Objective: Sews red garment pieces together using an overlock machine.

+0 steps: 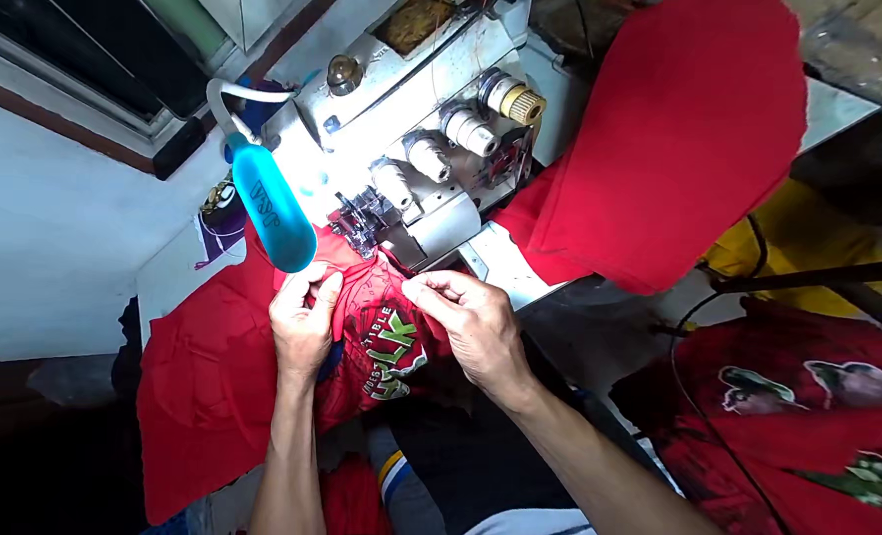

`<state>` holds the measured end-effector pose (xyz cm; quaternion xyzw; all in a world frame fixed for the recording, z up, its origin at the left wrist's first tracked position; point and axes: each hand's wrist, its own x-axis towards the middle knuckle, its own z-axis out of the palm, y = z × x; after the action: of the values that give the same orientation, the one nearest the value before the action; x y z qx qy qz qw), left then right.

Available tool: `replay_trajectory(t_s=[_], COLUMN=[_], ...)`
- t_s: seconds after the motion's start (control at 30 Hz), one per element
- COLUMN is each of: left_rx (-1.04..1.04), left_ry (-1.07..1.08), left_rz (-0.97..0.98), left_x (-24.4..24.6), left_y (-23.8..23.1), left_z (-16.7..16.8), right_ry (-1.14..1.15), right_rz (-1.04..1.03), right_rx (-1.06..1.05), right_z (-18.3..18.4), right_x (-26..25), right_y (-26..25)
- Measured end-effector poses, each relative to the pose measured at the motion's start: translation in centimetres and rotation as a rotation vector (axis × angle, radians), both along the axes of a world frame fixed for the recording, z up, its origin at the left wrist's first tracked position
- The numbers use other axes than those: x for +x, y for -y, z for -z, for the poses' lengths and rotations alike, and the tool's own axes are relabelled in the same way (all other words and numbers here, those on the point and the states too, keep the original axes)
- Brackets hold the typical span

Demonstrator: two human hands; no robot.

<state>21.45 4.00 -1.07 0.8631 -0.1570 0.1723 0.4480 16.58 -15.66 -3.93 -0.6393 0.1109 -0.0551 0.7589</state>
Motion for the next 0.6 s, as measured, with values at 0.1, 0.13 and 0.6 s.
replay_trajectory(t_s=[0.1,0.13,0.6], left_rx=[0.012,0.024,0.352], left_ry=[-0.024,-0.03,-0.072], left_rz=[0.025,0.031,0.069], left_x=[0.0,0.0,0.3], left_y=[-0.3,-0.4,0.0], left_z=[-0.2,-0.2,-3.2], right_ry=[0.005,-0.016,-0.147], right_rz=[0.016,-0.006,-0.149], right_rx=[0.015,0.075,0.1], right_z=[-0.3,-0.4,-0.3], right_x=[0.1,0.1,-0.5], right_y=[0.2,0.3,-0.3])
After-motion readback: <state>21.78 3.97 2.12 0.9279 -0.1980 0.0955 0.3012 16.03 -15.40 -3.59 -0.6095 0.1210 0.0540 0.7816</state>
